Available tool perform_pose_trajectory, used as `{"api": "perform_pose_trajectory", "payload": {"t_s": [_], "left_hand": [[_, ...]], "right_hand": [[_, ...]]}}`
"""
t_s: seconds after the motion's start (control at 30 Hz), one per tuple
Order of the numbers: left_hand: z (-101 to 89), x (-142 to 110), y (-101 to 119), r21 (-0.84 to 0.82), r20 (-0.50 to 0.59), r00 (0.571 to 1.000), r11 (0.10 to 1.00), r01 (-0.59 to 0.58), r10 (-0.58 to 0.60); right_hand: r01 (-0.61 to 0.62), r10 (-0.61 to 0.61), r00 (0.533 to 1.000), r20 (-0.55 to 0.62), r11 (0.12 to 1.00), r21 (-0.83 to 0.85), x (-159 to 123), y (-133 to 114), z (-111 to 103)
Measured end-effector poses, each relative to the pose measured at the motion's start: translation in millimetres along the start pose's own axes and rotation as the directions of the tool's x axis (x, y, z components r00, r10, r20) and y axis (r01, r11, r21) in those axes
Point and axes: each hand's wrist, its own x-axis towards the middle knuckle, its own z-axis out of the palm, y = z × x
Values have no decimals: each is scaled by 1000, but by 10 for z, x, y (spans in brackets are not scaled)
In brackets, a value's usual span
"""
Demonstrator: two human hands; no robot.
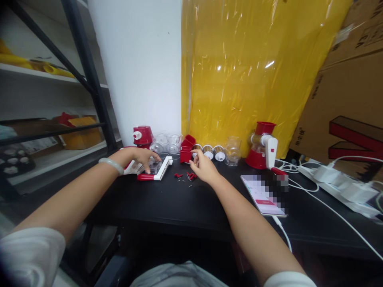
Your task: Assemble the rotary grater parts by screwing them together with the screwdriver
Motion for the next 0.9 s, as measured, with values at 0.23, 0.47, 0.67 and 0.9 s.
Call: {"api": "perform_pose_trajectory", "payload": {"t_s": [0.23, 0.47, 0.67, 0.9], "left_hand": [[-7, -13, 4, 2, 4, 1000, 1000, -22, 22], [-104, -94, 27, 21, -9, 1000, 999, -26, 26], [-62, -239, 462, 125, -316, 936, 985, -122, 156], [219, -79, 1378, 358, -530, 718, 887, -293, 451]], "right_hand": [[0, 0, 1000, -1, 1000, 3, -3, 5, 6], [6, -6, 1000, 8, 1000, 8, -3, 26, 19], [1, 0, 1000, 23, 1000, -17, 1, 27, 26], [-2, -58, 980, -191, 955, -297, 73, 101, -81]]}}
